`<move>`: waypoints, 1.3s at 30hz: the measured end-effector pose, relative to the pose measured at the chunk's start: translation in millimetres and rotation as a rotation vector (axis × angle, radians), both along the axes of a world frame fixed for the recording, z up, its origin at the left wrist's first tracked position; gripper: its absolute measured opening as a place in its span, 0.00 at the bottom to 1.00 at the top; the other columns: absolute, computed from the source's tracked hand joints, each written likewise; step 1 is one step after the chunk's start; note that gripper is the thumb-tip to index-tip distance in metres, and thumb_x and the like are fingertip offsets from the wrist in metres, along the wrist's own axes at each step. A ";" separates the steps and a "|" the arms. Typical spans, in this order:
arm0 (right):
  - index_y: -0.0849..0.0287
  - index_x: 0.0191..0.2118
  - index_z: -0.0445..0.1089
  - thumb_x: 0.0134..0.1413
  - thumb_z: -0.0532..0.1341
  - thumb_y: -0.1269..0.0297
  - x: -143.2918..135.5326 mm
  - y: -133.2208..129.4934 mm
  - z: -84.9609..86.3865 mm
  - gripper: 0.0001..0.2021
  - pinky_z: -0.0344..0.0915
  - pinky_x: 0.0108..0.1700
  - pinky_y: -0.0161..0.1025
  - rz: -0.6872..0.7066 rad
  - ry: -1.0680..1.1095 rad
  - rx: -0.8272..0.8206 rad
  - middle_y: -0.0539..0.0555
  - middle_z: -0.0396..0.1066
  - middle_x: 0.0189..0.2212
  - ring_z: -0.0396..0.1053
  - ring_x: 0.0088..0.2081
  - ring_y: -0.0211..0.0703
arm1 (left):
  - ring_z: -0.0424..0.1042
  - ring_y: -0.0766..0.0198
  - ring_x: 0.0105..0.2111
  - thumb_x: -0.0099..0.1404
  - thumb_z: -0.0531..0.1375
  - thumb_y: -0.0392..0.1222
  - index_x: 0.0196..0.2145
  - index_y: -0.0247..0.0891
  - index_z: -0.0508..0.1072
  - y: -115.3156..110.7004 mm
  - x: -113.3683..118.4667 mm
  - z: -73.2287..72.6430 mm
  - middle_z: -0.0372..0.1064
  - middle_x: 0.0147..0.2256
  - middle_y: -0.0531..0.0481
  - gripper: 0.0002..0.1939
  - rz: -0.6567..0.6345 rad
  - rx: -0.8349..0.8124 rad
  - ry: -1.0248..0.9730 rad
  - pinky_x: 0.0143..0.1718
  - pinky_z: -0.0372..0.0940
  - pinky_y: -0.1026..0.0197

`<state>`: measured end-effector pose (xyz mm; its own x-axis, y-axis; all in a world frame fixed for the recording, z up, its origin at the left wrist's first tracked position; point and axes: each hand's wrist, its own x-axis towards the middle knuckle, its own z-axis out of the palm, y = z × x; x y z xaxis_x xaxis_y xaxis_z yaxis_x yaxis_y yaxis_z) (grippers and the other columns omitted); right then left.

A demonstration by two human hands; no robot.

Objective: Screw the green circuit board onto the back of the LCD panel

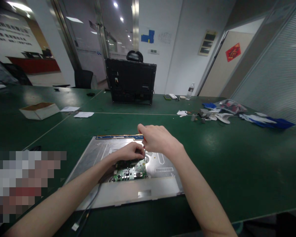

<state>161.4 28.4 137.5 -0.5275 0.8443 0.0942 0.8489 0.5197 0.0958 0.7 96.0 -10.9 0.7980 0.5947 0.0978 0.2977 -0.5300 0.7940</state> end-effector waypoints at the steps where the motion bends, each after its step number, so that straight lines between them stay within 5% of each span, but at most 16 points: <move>1: 0.55 0.43 0.60 0.52 0.57 0.65 -0.7 0.8 -0.4 0.11 0.46 0.25 0.36 -0.011 -0.006 0.010 0.51 0.71 0.31 0.66 0.29 0.40 | 0.69 0.66 0.27 0.54 0.61 0.35 0.29 0.33 0.76 -0.1 -0.1 0.1 0.72 0.26 0.52 0.05 0.000 -0.003 0.004 0.31 0.60 0.67; 6: 0.54 0.42 0.63 0.53 0.58 0.54 -1.2 2.7 -1.2 0.13 0.44 0.24 0.36 -0.054 -0.034 0.062 0.51 0.71 0.27 0.66 0.27 0.42 | 0.68 0.66 0.28 0.55 0.61 0.36 0.29 0.34 0.77 -0.3 -0.1 0.5 0.72 0.26 0.52 0.05 0.012 -0.002 0.038 0.31 0.60 0.67; 14: 0.55 0.43 0.61 0.49 0.57 0.68 1.3 -0.4 0.1 0.13 0.48 0.26 0.35 0.048 0.041 -0.032 0.52 0.72 0.35 0.67 0.32 0.41 | 0.69 0.66 0.28 0.54 0.60 0.35 0.29 0.33 0.76 -1.5 0.2 2.8 0.72 0.26 0.53 0.05 0.010 0.004 0.042 0.31 0.59 0.67; 22: 0.54 0.43 0.63 0.52 0.59 0.56 -1.7 2.1 -0.4 0.14 0.44 0.25 0.36 -0.037 -0.018 0.037 0.52 0.71 0.28 0.66 0.28 0.42 | 0.68 0.67 0.27 0.54 0.60 0.35 0.28 0.33 0.75 -2.0 1.2 3.6 0.71 0.25 0.53 0.04 0.006 0.006 0.050 0.30 0.59 0.68; 32: 0.56 0.44 0.60 0.49 0.56 0.67 -0.1 -1.2 0.8 0.14 0.46 0.26 0.35 0.038 0.048 -0.045 0.52 0.71 0.31 0.64 0.29 0.40 | 0.68 0.66 0.27 0.53 0.59 0.34 0.28 0.33 0.76 -2.2 1.7 3.3 0.72 0.26 0.52 0.05 0.018 0.029 0.054 0.30 0.59 0.67; 39: 0.55 0.42 0.62 0.54 0.57 0.55 -2.8 1.0 0.5 0.12 0.46 0.25 0.36 -0.022 0.000 0.038 0.51 0.70 0.27 0.65 0.27 0.42 | 0.68 0.66 0.28 0.54 0.60 0.34 0.28 0.33 0.75 -1.8 2.0 2.6 0.71 0.26 0.52 0.04 0.014 0.027 0.057 0.30 0.59 0.67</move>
